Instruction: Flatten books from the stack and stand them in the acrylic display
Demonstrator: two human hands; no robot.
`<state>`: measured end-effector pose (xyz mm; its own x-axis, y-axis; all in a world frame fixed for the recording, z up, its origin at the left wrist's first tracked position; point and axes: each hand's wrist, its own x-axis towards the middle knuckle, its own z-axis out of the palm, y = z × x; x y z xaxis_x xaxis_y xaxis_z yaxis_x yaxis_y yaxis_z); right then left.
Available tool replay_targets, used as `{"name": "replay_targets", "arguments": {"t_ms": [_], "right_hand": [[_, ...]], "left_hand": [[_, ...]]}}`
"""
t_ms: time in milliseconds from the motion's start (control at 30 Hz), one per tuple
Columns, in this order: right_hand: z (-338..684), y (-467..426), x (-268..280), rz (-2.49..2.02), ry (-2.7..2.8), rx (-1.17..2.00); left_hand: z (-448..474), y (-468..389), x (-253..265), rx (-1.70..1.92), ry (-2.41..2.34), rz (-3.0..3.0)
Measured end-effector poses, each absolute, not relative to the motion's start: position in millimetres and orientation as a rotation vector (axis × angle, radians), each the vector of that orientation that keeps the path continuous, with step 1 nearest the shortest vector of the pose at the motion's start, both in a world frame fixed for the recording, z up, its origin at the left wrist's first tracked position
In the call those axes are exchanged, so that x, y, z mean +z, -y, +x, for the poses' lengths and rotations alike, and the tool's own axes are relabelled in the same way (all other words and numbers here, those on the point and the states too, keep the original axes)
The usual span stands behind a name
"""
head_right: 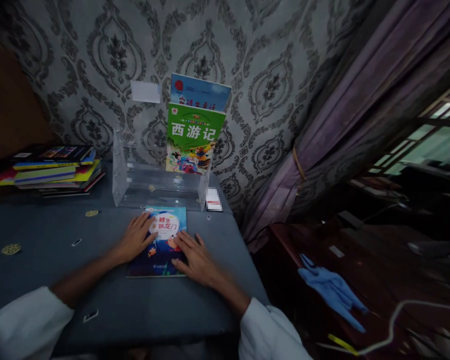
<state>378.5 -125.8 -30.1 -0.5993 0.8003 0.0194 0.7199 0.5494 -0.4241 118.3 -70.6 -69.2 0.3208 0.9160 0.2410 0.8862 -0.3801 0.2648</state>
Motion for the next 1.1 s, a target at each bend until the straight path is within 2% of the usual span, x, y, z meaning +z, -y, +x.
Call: {"name": "replay_targets", "arguments": {"t_ms": [233, 400, 800, 933, 1100], "right_hand": [[342.2, 70.0, -24.5, -1.529, 2.505, 0.455], [336.0, 43.7, -32.3, -1.679, 2.291, 0.311], [343.8, 75.2, -71.0, -1.618, 2.279, 0.223], [344.3, 82.8, -83.7, -1.626, 2.245, 0.240], [341.1, 84.3, -75.0, -1.586, 2.222, 0.259]], "left_hand": [[123.4, 74.4, -68.9, 0.501, -1.829, 2.441], [124.8, 70.7, -76.7, 0.602, -1.825, 2.440], [124.0, 61.8, -74.4, 0.697, -1.751, 2.277], [122.3, 51.2, -74.5, 0.954, -1.537, 2.016], [129.6, 48.3, -71.0, 1.266, -1.310, 1.325]]}}
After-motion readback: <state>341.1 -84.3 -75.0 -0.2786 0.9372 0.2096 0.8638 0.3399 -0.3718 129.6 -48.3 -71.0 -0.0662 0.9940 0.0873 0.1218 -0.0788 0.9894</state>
